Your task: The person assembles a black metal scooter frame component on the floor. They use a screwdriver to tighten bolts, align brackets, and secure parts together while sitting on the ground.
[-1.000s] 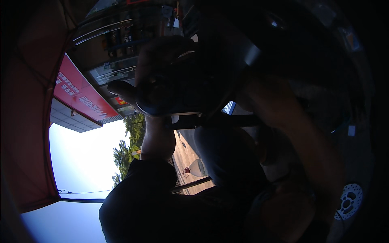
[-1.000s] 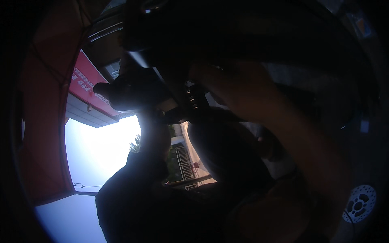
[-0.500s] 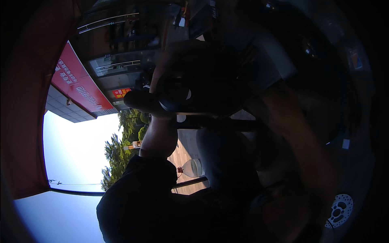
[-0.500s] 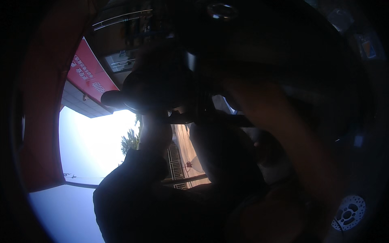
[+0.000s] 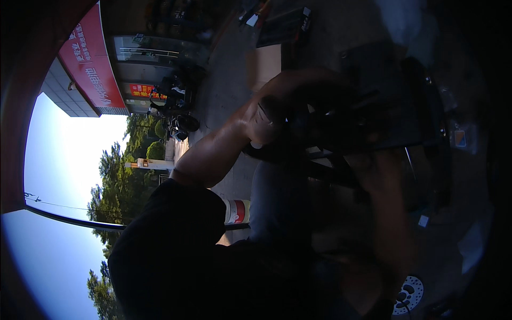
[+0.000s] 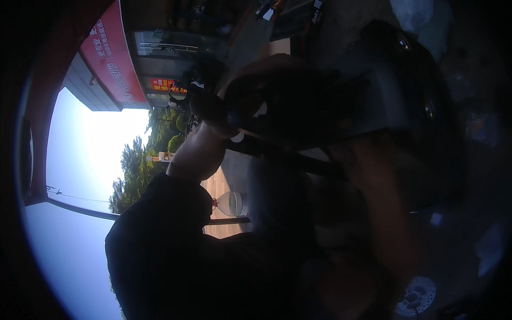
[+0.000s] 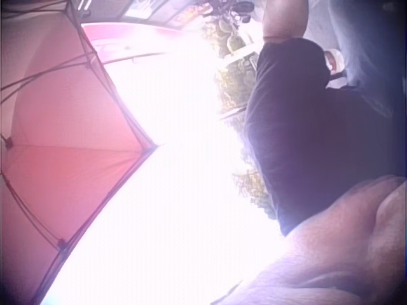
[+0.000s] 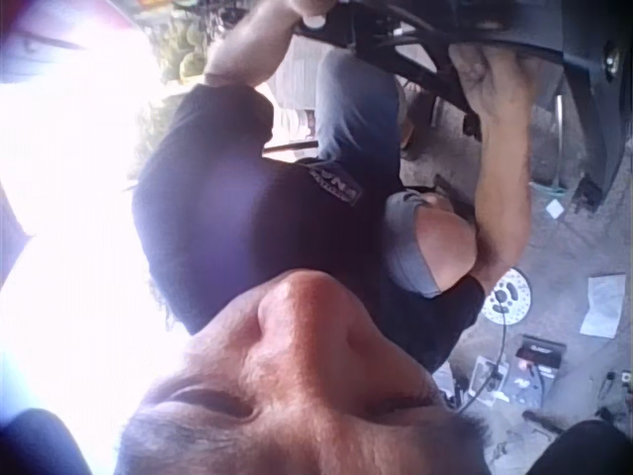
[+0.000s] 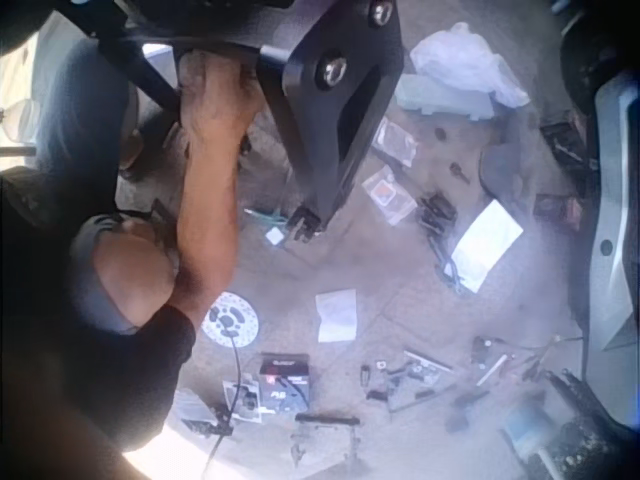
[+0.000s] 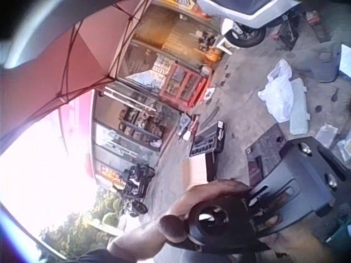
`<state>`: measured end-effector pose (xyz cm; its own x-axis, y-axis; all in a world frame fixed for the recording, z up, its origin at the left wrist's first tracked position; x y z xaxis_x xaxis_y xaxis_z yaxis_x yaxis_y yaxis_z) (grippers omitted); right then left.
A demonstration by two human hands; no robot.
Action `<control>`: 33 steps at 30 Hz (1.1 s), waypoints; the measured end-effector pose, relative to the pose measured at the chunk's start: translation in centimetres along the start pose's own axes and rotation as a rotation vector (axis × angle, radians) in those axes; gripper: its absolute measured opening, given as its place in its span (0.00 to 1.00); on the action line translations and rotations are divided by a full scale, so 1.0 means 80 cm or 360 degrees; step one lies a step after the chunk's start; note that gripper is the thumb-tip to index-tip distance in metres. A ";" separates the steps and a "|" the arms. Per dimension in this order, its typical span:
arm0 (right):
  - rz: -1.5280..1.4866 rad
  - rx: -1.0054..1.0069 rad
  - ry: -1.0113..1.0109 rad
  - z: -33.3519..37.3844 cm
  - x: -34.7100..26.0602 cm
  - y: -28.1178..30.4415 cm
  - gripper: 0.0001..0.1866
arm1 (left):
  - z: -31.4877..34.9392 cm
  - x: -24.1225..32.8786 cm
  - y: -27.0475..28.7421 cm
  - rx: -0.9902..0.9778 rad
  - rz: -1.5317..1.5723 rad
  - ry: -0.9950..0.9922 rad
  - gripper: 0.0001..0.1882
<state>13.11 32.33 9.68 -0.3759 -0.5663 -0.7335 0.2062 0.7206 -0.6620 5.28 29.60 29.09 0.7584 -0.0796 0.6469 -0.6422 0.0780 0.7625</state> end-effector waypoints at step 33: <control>-0.1469 -0.0049 0.0028 -0.010 -0.050 -0.037 0.08 | -0.020 0.025 -0.008 -0.0033 -0.0256 0.0352 0.46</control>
<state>13.27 32.77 14.73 -0.3928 -0.9156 0.0855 -0.2058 -0.0031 -0.9786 7.37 30.95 29.93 0.8579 0.1264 0.4980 -0.5106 0.1026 0.8537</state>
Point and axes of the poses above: each hand's wrist, its own z-axis away from the middle knuckle, its own y-axis out of the back of the hand, x = y × z, the point moved 7 cm from there along -z, towards the middle knuckle, and after that the axes turned 9 degrees about -z, right-handed, at the moved point
